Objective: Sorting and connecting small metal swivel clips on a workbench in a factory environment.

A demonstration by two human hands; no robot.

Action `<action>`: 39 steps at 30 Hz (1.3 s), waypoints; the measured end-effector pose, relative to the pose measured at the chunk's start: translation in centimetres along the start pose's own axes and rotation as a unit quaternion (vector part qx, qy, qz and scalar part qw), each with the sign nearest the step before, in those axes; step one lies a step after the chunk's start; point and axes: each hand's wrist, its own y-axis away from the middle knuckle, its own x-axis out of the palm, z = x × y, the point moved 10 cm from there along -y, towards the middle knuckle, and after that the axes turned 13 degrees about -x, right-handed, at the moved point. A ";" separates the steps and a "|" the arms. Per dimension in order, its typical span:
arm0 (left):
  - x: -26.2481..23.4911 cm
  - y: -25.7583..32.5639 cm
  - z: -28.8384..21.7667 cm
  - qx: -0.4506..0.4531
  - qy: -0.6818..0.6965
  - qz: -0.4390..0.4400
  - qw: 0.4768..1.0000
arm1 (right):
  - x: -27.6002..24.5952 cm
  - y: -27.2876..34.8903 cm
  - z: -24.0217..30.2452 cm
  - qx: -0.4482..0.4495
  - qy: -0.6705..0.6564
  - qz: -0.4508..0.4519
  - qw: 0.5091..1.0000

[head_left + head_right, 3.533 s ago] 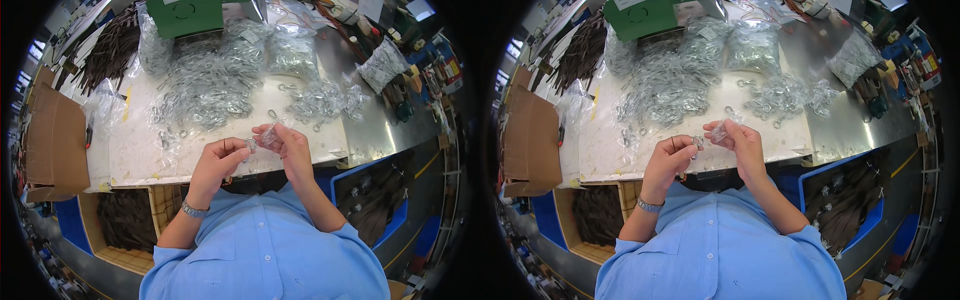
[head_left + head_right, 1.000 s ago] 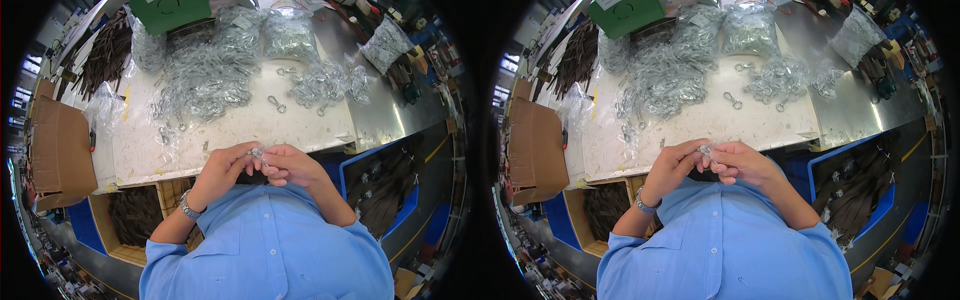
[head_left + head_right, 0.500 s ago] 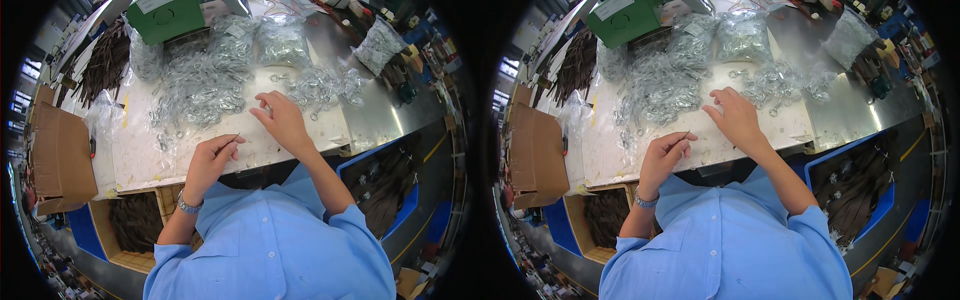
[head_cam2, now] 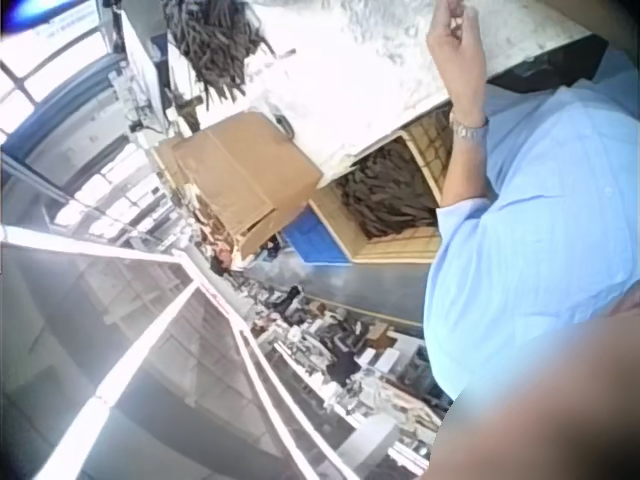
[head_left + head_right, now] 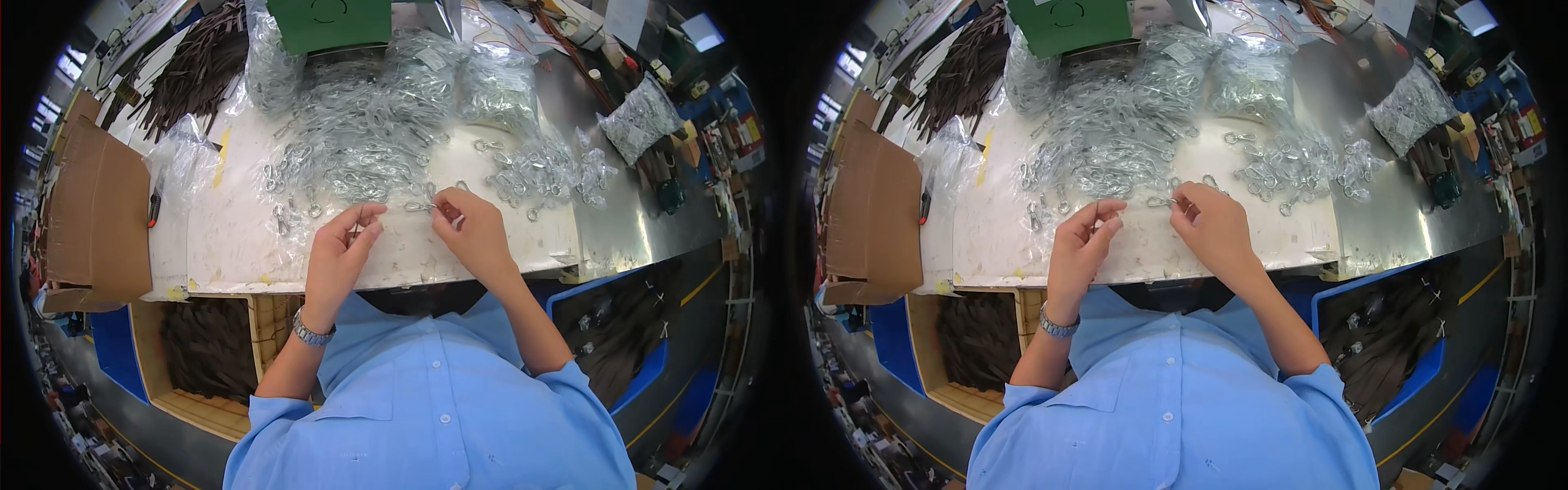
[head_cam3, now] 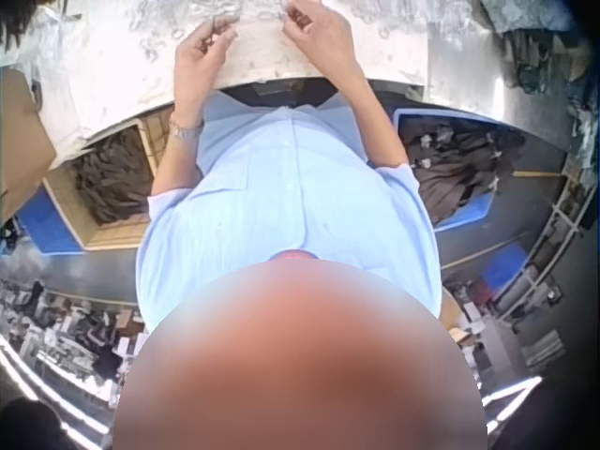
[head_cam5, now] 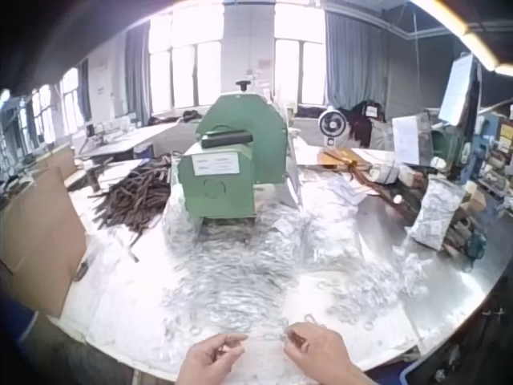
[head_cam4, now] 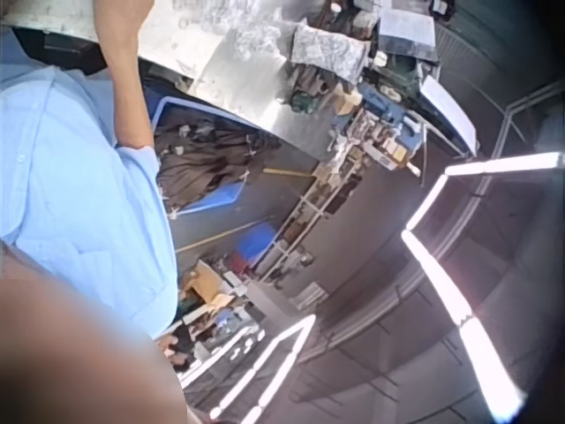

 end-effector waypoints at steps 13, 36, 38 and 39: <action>2.4 -1.9 -1.5 0.053 -0.002 0.035 0.998 | 2.3 0.9 -0.9 0.173 -0.403 0.019 0.899; 4.3 -1.4 -0.3 -0.017 0.109 0.071 0.991 | 1.4 2.0 -2.5 0.187 -0.406 0.015 0.895; 4.4 -1.0 -0.7 0.016 0.091 0.051 0.994 | 2.5 2.9 -3.3 0.234 -0.499 -0.001 0.834; 4.2 -0.7 -1.2 0.050 0.074 0.032 0.996 | 2.8 3.0 -3.4 0.234 -0.500 0.000 0.834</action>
